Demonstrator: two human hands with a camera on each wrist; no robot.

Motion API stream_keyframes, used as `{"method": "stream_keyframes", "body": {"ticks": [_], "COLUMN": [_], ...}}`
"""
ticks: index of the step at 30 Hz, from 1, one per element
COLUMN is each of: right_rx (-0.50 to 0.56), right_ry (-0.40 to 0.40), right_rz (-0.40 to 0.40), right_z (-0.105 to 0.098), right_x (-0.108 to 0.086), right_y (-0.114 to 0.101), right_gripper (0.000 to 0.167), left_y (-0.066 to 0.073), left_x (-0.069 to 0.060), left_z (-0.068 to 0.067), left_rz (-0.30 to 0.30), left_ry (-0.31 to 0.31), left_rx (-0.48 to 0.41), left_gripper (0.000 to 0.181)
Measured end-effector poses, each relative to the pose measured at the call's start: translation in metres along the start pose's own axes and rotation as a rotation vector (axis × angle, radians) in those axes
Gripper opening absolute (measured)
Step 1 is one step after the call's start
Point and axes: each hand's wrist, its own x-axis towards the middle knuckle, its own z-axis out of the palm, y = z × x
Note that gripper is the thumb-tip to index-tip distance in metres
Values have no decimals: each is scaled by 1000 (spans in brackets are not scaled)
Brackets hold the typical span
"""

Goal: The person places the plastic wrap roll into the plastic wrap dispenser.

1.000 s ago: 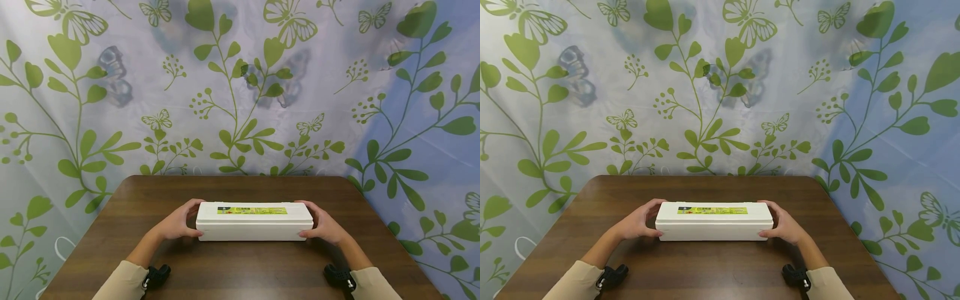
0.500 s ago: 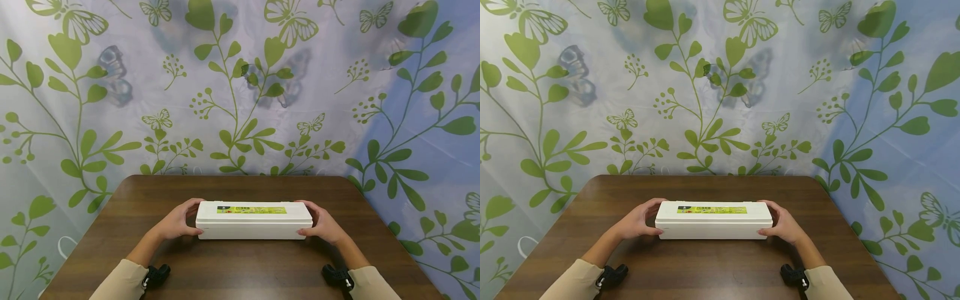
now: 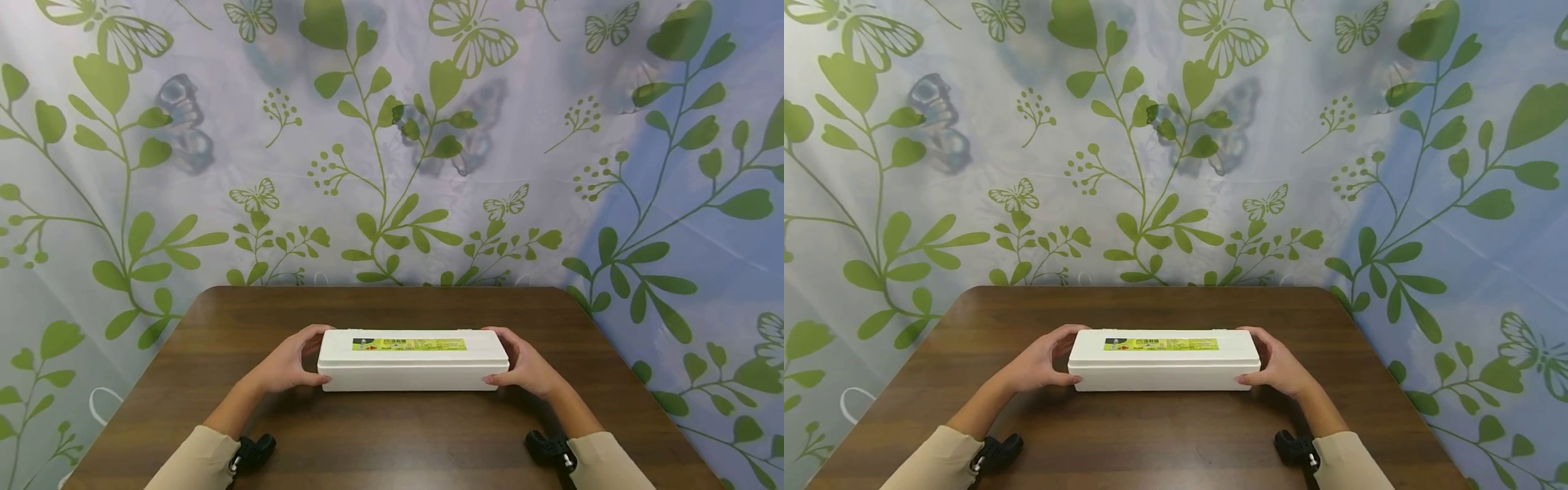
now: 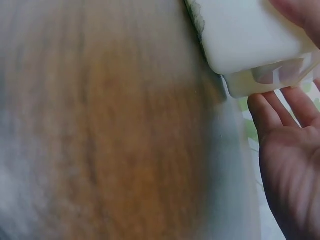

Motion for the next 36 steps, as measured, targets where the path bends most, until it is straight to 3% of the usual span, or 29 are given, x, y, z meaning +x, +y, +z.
{"method": "stream_keyframes", "body": {"ticks": [19,25,31,36], "right_rx": [-54,-51,44,82], "right_ry": [-14,-56,-85,-56], "right_rz": [-42,-25,-23,-16], "right_z": [0,-2,-5,-7], "right_x": [1,2,-1,-1], "right_y": [-6,-4,-1,-6], "right_gripper": [86,88,79,64], "left_y": [-1,-2,0,2], "left_x": [1,1,0,0], "left_z": [-2,-2,-1,-1], "left_rz": [-22,-13,-83,-145], "left_ry": [-20,-38,-55,-40], "left_rx": [11,-3,-35,-77], "left_gripper": [85,86,78,71]}}
